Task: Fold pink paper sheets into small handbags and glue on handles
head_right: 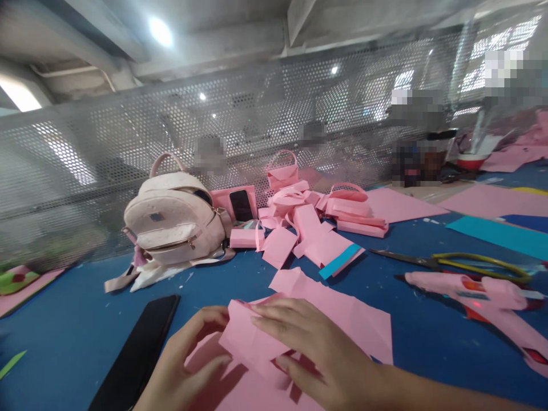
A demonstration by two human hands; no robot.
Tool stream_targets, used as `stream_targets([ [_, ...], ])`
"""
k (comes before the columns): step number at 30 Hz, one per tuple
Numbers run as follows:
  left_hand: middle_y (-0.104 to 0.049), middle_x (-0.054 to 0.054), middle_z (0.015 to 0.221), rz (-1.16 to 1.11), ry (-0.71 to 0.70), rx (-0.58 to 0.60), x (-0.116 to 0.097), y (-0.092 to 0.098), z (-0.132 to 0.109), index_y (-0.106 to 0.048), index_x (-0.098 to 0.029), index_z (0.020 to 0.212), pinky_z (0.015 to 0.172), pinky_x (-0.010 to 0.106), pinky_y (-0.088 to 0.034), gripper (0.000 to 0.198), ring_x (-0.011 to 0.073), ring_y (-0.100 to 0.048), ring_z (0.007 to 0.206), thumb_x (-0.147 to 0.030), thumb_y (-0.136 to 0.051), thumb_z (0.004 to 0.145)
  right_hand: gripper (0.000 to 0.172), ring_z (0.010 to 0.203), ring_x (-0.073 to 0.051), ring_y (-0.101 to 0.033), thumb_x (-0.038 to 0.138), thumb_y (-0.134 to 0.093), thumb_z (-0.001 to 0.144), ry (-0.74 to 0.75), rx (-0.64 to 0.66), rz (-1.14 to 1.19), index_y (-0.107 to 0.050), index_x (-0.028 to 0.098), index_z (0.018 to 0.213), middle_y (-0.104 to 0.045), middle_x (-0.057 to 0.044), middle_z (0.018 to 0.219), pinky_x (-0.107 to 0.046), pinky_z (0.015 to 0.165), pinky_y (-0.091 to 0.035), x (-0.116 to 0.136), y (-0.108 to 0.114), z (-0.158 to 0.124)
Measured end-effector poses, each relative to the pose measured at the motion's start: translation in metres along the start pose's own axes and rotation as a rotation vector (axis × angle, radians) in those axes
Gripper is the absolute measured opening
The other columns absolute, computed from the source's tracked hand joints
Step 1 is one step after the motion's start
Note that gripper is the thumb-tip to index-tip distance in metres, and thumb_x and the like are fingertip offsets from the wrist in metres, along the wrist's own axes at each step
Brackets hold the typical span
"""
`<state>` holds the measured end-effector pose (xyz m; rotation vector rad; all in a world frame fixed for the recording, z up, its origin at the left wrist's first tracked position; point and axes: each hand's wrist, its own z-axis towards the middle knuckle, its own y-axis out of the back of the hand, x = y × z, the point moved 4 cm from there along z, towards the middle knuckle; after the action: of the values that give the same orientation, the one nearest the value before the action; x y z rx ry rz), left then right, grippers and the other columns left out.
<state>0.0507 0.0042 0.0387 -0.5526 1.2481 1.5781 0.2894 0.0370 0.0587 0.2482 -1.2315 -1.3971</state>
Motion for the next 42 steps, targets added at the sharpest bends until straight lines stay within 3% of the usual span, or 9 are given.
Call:
stream_targets([
  [7,-0.071,0.003,0.113,0.062,0.047,-0.053,-0.009,-0.001,-0.001,-0.063,-0.026,0.117,0.094,0.03,-0.053,0.029,0.0199,-0.067,0.104,-0.025,-0.069,0.088,0.054,0.142,-0.026,-0.049,0.027,-0.055,0.101,0.021,0.085,0.017,-0.046,0.029,0.154,-0.054,-0.01,0.153,-0.044,0.116,-0.043,0.008,0.004,0.002],
  [11,-0.071,0.003,0.111,0.032,0.09,-0.093,-0.013,-0.005,-0.002,-0.064,-0.026,0.116,0.092,0.033,-0.054,0.034,0.0212,-0.068,0.102,-0.024,-0.071,0.082,0.052,0.144,-0.025,-0.046,0.025,-0.054,0.1,0.081,0.162,0.011,-0.05,0.027,0.152,-0.054,-0.009,0.153,-0.043,0.119,-0.038,0.015,0.006,0.001],
  [18,-0.07,0.009,0.121,0.055,0.157,-0.03,-0.008,-0.017,-0.003,-0.061,-0.024,0.122,0.097,0.042,-0.054,0.051,0.028,-0.066,0.11,-0.031,-0.08,0.075,0.053,0.143,-0.025,-0.048,0.027,-0.054,0.102,0.083,0.157,-0.007,-0.046,0.027,0.154,-0.054,-0.008,0.153,-0.042,0.119,-0.037,0.016,0.004,0.0],
  [23,-0.072,0.005,0.12,0.018,0.165,-0.025,-0.006,-0.016,-0.004,-0.064,-0.027,0.123,0.097,0.038,-0.053,0.05,0.0254,-0.067,0.109,-0.026,-0.079,0.075,0.053,0.146,-0.025,-0.043,0.029,-0.052,0.103,0.024,0.202,-0.014,-0.044,0.028,0.155,-0.046,-0.006,0.158,-0.043,0.119,-0.036,0.013,0.001,0.002],
  [30,-0.075,0.004,0.113,0.002,0.207,-0.043,-0.015,-0.011,0.001,-0.068,-0.026,0.112,0.093,0.037,-0.054,0.043,0.024,-0.069,0.102,-0.017,-0.079,0.071,0.063,0.143,-0.025,-0.048,0.023,-0.054,0.1,0.015,0.068,-0.036,-0.035,0.033,0.159,-0.051,-0.003,0.155,-0.04,0.118,-0.041,0.008,-0.001,-0.003],
  [42,-0.074,-0.002,0.106,-0.125,0.244,-0.062,-0.012,-0.012,0.0,-0.065,-0.027,0.109,0.091,0.031,-0.053,0.043,0.0188,-0.069,0.097,-0.013,-0.078,0.071,0.057,0.136,-0.023,-0.056,0.018,-0.052,0.099,0.018,-0.088,-0.067,-0.046,0.028,0.154,-0.061,-0.006,0.147,-0.037,0.117,-0.042,-0.001,-0.003,-0.008],
])
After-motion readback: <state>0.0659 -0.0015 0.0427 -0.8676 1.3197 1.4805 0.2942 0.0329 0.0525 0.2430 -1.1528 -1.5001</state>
